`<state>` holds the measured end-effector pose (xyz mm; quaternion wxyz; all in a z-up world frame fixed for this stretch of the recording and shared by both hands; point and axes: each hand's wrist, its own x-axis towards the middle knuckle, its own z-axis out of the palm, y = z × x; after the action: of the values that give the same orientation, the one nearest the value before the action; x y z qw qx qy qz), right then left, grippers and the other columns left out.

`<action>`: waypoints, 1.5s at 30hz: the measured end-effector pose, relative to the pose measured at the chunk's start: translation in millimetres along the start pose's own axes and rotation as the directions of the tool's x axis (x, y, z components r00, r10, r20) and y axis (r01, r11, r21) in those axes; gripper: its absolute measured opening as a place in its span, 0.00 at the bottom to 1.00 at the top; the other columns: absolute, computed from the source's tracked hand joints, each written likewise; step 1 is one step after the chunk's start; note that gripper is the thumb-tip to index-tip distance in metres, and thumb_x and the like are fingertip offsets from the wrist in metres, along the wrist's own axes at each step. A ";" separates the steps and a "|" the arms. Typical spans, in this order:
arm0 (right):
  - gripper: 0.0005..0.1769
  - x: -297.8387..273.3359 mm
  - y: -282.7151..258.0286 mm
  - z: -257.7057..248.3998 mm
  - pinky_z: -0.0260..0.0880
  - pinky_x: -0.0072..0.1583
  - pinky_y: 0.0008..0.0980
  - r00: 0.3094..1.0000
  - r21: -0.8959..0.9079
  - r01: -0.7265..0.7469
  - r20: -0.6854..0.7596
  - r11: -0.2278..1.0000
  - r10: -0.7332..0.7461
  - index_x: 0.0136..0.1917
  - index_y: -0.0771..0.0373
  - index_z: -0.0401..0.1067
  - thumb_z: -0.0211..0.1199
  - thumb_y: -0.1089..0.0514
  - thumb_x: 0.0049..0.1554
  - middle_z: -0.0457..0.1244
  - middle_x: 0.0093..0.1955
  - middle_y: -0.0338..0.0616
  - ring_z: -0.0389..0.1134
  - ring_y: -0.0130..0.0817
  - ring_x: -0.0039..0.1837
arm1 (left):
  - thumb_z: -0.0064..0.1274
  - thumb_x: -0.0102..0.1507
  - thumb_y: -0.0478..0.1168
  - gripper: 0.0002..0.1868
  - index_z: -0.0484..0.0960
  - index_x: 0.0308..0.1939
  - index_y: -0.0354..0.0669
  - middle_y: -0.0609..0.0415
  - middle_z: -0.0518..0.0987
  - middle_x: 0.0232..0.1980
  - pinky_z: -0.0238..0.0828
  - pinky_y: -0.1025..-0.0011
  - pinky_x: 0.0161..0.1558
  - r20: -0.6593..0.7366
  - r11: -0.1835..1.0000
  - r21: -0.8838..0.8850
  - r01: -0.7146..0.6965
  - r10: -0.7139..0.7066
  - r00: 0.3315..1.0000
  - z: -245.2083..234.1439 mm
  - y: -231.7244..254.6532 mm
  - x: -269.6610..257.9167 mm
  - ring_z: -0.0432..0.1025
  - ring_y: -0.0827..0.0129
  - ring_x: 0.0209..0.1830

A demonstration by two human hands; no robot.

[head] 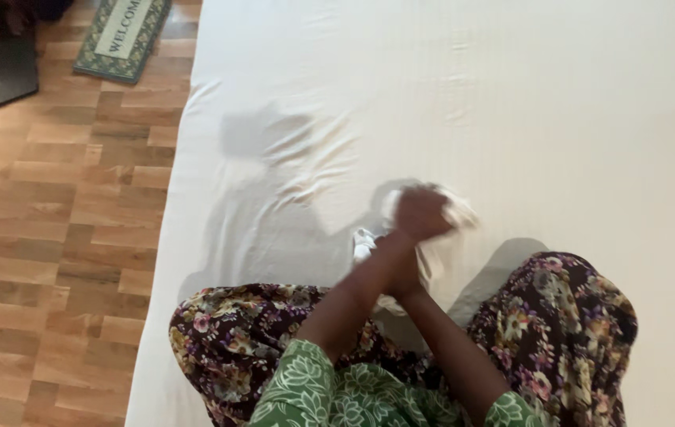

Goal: The person sits on a bed and wipes the white bedsheet with a white cloth. They then pick up a pillow and place it at the head of the bed.

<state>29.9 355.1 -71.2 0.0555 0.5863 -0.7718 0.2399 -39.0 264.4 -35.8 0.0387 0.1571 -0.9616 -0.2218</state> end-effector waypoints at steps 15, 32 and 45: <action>0.22 5.3 1.1 -4.7 0.63 0.52 0.52 1.000 0.038 0.015 0.019 0.999 -0.016 0.39 0.62 0.77 0.68 0.40 0.45 0.65 0.46 0.48 0.66 0.45 0.52 | 0.70 0.42 0.57 0.38 0.82 0.58 0.70 0.51 0.79 0.56 0.71 0.53 0.53 -0.599 0.924 0.248 0.290 -0.089 0.796 -17.8 -161.1 -17.4 0.73 0.56 0.54; 0.33 9.2 -7.6 -13.7 0.61 0.53 0.51 0.990 0.061 0.035 -0.142 0.998 -0.026 0.57 0.62 0.75 0.64 0.36 0.48 0.67 0.55 0.52 0.66 0.48 0.56 | 0.66 0.49 0.46 0.30 0.84 0.57 0.65 0.48 0.79 0.61 0.70 0.55 0.52 -0.434 0.999 0.019 -0.041 0.046 0.900 -43.0 -41.7 -32.2 0.73 0.55 0.54; 0.22 14.3 -4.6 -19.3 0.60 0.50 0.49 0.997 0.075 0.011 -0.074 0.997 -0.005 0.39 0.62 0.76 0.67 0.41 0.43 0.65 0.46 0.47 0.65 0.45 0.51 | 0.70 0.49 0.56 0.30 0.82 0.55 0.69 0.54 0.79 0.51 0.70 0.51 0.45 -0.535 0.879 0.214 0.426 -0.260 0.804 -48.2 -186.6 58.1 0.74 0.56 0.48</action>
<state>26.1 350.1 -47.6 0.0627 0.5819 -0.7573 0.2897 -33.9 66.8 -74.1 0.2137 0.3859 -0.8973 -0.0167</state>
